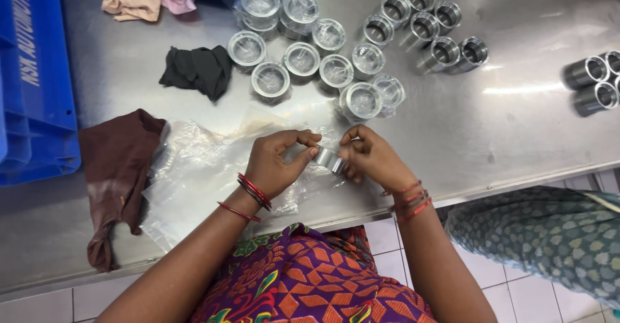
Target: Placing metal rings into plastic bags and organizing them on an assembly table.
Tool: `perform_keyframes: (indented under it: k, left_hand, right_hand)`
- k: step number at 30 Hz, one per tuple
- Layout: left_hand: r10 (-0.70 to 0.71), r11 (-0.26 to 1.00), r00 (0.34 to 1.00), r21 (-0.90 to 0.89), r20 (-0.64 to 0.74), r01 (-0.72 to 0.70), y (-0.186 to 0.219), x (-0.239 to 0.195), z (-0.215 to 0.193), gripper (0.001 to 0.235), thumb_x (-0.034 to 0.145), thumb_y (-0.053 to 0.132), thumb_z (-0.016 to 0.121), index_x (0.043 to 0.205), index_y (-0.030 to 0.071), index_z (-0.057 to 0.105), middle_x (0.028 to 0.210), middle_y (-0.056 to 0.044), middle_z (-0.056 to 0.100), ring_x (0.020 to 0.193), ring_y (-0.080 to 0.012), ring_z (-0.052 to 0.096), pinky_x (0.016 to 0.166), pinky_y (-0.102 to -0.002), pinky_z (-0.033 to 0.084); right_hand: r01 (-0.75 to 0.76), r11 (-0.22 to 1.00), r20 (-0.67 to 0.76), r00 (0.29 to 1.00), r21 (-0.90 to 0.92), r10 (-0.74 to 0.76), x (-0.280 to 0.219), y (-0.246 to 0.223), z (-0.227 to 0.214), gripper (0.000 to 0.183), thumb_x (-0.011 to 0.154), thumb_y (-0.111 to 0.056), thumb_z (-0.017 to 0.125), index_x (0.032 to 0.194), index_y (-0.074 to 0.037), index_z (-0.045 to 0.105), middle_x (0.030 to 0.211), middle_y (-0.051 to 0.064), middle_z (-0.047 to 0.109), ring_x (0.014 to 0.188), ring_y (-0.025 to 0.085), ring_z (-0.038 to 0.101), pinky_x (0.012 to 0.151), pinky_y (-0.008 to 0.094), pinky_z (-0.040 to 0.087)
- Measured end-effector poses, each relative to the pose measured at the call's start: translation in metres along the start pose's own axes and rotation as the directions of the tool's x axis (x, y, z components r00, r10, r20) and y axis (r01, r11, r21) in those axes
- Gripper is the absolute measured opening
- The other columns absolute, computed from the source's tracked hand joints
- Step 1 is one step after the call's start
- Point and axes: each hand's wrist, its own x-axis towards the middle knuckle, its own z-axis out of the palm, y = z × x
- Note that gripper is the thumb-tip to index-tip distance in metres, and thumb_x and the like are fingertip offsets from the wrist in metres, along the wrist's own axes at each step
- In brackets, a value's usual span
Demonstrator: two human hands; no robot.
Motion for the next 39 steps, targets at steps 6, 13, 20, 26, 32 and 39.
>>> perform_keyframes:
  k: [6,13,20,26,32,39]
  left_hand:
    - [0.028,0.992,0.999,0.126,-0.040,-0.023,-0.003,-0.007,-0.015,0.012,0.087,0.010,0.076,0.097,0.005,0.073,0.112,-0.011,0.078,0.115,-0.0270,0.074,0.096,-0.036,0.057]
    - [0.134,0.945,0.983,0.315,-0.122,-0.089,0.002,-0.011,-0.018,0.008,0.081,0.007,0.078,0.087,0.005,0.074,0.092,-0.011,0.071,0.081,-0.0254,0.068,0.072,-0.036,0.054]
    - [-0.155,0.966,0.984,0.196,-0.088,0.169,-0.009,-0.010,-0.020,0.008,0.085,0.008,0.078,0.091,0.004,0.075,0.089,-0.007,0.075,0.072,-0.0156,0.071,0.066,-0.029,0.055]
    - [-0.298,0.947,0.954,-0.138,-0.030,0.291,-0.028,-0.010,-0.027,0.010,0.090,0.005,0.072,0.099,0.002,0.072,0.106,-0.006,0.078,0.093,-0.0107,0.073,0.085,-0.027,0.059]
    - [-0.164,0.967,0.985,-0.205,-0.054,0.150,-0.017,-0.017,-0.030,0.010,0.093,0.005,0.070,0.103,0.000,0.069,0.121,-0.008,0.077,0.109,-0.0159,0.071,0.096,-0.032,0.057]
    - [0.126,0.915,0.987,0.397,-0.103,-0.075,0.026,-0.019,-0.028,0.017,0.091,0.011,0.063,0.107,0.005,0.064,0.110,-0.009,0.072,0.110,-0.0310,0.068,0.102,-0.045,0.044]
  right_hand:
    - [0.516,0.856,-0.140,0.846,-0.021,-0.514,-0.031,-0.023,0.039,0.052,0.075,0.005,0.084,0.121,0.004,0.061,0.106,0.007,0.057,0.089,0.014,0.064,0.077,0.028,0.061]
    - [0.489,0.862,-0.204,0.864,0.131,-0.460,-0.012,0.015,0.019,0.035,0.085,0.010,0.071,0.119,0.006,0.062,0.106,0.008,0.068,0.097,0.014,0.070,0.088,0.027,0.062]
    - [0.520,0.786,-0.306,0.849,0.335,-0.431,-0.015,0.018,0.030,0.034,0.087,0.010,0.073,0.119,0.004,0.063,0.107,0.008,0.070,0.100,0.013,0.068,0.090,0.026,0.058]
    - [0.485,0.833,-0.232,0.871,0.265,-0.433,-0.010,-0.008,0.058,0.032,0.086,0.007,0.075,0.116,0.005,0.064,0.105,0.009,0.072,0.097,0.015,0.071,0.086,0.028,0.060]
    - [0.522,0.825,-0.109,0.827,-0.214,-0.552,-0.029,-0.076,0.062,0.031,0.078,-0.007,0.083,0.103,0.003,0.069,0.096,0.008,0.070,0.086,0.016,0.073,0.077,0.029,0.063]
    - [0.586,0.498,0.108,0.710,-0.639,-0.696,-0.022,-0.115,0.080,0.042,0.081,-0.010,0.086,0.111,0.000,0.059,0.090,0.011,0.069,0.084,0.026,0.068,0.072,0.038,0.054]
